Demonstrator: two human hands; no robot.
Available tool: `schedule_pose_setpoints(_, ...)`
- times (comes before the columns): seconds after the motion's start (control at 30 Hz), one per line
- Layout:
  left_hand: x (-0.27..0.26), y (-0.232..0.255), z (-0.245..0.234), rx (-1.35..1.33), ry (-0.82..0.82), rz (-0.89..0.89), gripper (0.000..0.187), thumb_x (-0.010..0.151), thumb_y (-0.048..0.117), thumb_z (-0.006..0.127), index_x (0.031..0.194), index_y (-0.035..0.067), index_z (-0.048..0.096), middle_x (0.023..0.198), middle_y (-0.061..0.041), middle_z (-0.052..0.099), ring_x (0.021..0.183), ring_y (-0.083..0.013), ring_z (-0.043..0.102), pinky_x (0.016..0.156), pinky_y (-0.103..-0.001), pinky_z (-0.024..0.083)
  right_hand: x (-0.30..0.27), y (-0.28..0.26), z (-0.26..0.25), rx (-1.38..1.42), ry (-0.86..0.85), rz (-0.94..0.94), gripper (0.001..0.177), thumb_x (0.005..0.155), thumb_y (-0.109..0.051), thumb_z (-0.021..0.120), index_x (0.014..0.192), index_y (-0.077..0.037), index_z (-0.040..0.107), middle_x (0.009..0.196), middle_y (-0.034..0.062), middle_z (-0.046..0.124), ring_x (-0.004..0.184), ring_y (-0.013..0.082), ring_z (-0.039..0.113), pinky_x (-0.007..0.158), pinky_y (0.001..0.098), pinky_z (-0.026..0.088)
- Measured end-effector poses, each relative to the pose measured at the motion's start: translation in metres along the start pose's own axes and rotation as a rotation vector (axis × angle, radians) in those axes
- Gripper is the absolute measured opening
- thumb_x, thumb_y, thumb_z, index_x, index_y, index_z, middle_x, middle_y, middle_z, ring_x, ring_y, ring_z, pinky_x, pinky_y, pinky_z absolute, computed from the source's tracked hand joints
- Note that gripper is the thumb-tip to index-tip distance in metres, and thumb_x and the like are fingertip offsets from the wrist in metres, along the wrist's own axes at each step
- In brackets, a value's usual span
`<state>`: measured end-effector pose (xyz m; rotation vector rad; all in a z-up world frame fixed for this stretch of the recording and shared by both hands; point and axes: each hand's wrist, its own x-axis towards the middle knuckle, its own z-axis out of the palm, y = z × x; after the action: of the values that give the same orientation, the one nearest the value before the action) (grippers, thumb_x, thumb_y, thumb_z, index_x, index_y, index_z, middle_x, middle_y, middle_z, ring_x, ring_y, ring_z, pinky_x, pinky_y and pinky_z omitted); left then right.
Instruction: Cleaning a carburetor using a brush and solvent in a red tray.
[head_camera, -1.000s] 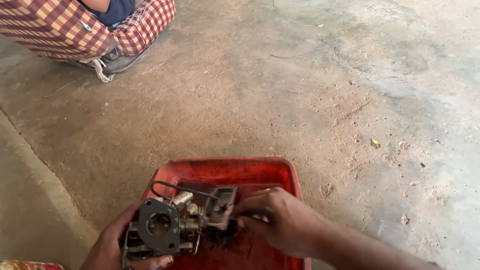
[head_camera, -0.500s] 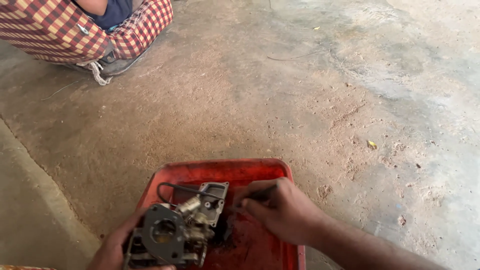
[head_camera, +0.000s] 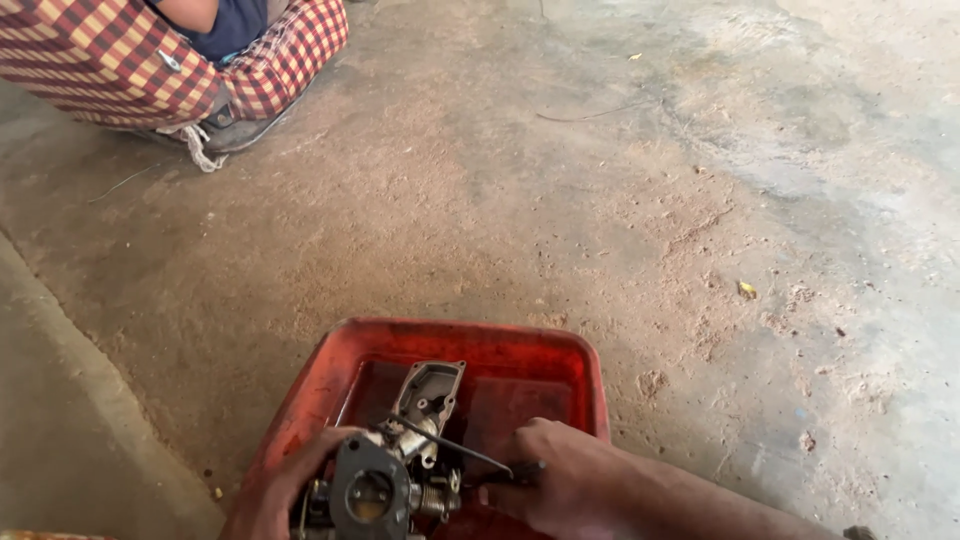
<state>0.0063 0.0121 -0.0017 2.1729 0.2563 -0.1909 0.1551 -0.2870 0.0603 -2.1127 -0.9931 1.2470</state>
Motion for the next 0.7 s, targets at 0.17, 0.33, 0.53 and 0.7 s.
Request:
schedule_pose_setpoints(0.17,0.009,-0.023,0.017,-0.005,-0.135,0.115,0.081,0.077,0.057,0.073,0.141,0.009,0.057,0.140,-0.010,0.057,0.139,-0.0269,0.050,0.119,-0.041,0.032,-0.013,-0.003,-0.024,-0.077,0.237,-0.347,0.025,0.095,-0.020,0.061,0.113,-0.015,0.079,0.093,0.0057,0.081,0.075,0.0153,0.074,0.072,0.0336,0.059)
schedule_pose_setpoints(0.33,0.002,0.017,0.016,-0.027,-0.102,0.292,0.066,0.079,0.042,0.077,0.129,0.002,0.060,0.125,-0.013,0.061,0.127,-0.0273,0.060,0.111,-0.037,0.044,-0.044,-0.013,-0.075,0.244,0.447,-0.294,0.024,0.093,-0.012,0.059,0.104,-0.009,0.081,0.084,0.0075,0.077,0.075,0.0180,0.072,0.067,0.0337,0.062)
schedule_pose_setpoints(0.53,-0.015,0.013,0.014,0.086,-0.025,0.234,0.078,0.081,0.048,0.078,0.143,0.006,0.057,0.141,-0.016,0.056,0.136,-0.0318,0.054,0.111,-0.043,0.041,-0.059,-0.013,-0.065,0.405,0.368,-0.509,0.023,0.093,-0.008,0.062,0.106,-0.001,0.079,0.092,0.0146,0.073,0.080,0.0251,0.069,0.071,0.0367,0.062)
schedule_pose_setpoints(0.7,-0.022,0.001,0.016,0.196,0.051,0.314,0.087,0.085,0.054,0.075,0.149,0.004,0.043,0.156,-0.022,0.046,0.147,-0.0376,0.043,0.117,-0.048,0.032,-0.048,-0.034,-0.026,0.085,0.451,-0.625,0.024,0.094,-0.014,0.066,0.109,-0.003,0.081,0.102,0.0141,0.076,0.096,0.0284,0.073,0.083,0.0418,0.058)
